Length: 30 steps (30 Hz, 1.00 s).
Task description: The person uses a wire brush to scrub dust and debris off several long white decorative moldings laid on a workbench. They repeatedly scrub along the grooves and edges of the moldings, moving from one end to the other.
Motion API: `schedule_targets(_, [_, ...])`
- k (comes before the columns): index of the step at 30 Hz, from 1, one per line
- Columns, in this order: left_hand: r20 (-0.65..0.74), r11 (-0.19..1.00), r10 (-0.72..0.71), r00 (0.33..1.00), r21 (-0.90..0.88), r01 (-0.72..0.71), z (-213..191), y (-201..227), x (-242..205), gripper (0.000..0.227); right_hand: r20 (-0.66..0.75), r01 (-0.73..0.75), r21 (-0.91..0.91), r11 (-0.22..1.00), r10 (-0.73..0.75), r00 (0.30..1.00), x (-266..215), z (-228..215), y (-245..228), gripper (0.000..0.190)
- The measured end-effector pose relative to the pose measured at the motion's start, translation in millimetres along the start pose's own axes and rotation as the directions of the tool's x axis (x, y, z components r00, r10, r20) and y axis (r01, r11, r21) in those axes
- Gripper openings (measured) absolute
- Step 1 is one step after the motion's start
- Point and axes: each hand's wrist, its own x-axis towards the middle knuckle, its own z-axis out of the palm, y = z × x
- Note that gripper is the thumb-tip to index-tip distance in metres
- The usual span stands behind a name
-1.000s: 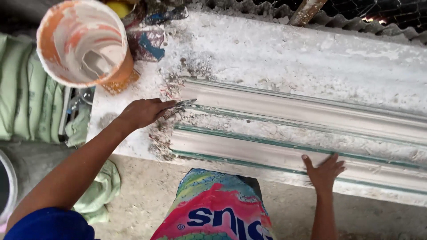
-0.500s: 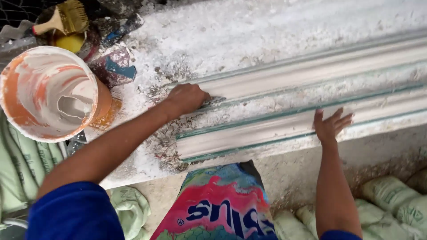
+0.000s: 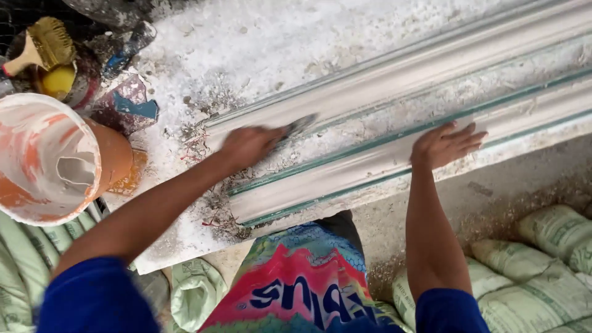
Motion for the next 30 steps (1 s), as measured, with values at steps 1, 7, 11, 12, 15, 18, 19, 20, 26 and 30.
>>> schedule_targets(1, [0.043, 1.000, -0.013, 0.999, -0.002, 0.014, -7.9, 27.0, 19.3, 0.040, -0.008, 0.025, 0.056, 0.998, -0.025, 1.000, -2.1, 2.2, 4.1, 0.079])
schedule_targets(7, [0.205, 0.989, -0.125, 0.971, 0.108, 0.105, -65.8, 49.9, 4.5, 0.041, -0.068, 0.051, 0.073, 0.996, -0.046, 0.997, 10.9, 24.6, 24.0, 0.053])
schedule_targets(11, [0.258, 0.951, -0.297, 0.919, 0.164, 0.261, -62.6, 26.1, -24.6, 0.039, -0.109, 0.062, 0.064, 0.996, -0.054, 0.993, 11.7, 33.1, 29.8, 0.069])
schedule_targets(12, [0.271, 0.954, -0.290, 0.918, 0.156, 0.256, -66.0, 49.3, 2.8, 0.039, -0.108, 0.057, 0.049, 0.997, -0.051, 0.993, 12.2, 36.3, 24.6, 0.069])
schedule_targets(15, [0.200, 0.991, -0.121, 0.972, 0.073, 0.109, -49.5, 103.2, 88.0, 0.042, -0.109, 0.061, 0.068, 0.996, -0.054, 0.993, 14.4, 40.5, 21.2, 0.078])
schedule_targets(18, [0.077, 0.998, -0.058, 0.995, 0.011, 0.057, 3.8, 120.6, 189.6, 0.036, -0.088, 0.040, -0.036, 0.999, -0.043, 0.995, 13.2, 36.8, 27.5, 0.071])
schedule_targets(19, [-0.004, 0.999, -0.020, 1.000, -0.044, 0.020, 20.9, 126.4, 219.7, 0.032, -0.050, 0.060, -0.032, 0.998, -0.062, 0.997, 8.9, 32.1, 26.2, 0.072])
schedule_targets(20, [-0.092, 0.994, 0.007, 0.996, -0.108, -0.017, 40.7, 138.0, 253.3, 0.030, -0.012, 0.093, -0.030, 0.995, -0.093, 0.996, 13.1, 25.8, 26.7, 0.074])
schedule_targets(26, [0.175, 0.985, -0.165, 0.971, -0.014, 0.170, -63.1, 113.8, 76.1, 0.047, -0.140, 0.234, -0.035, 0.972, -0.237, 0.961, 6.1, 38.2, 32.1, 0.056])
schedule_targets(30, [0.182, 0.934, -0.349, 0.919, 0.153, 0.324, -37.2, 56.6, 5.1, 0.041, -0.174, 0.093, 0.053, 0.994, -0.082, 0.981, -0.6, 39.1, 32.0, 0.068])
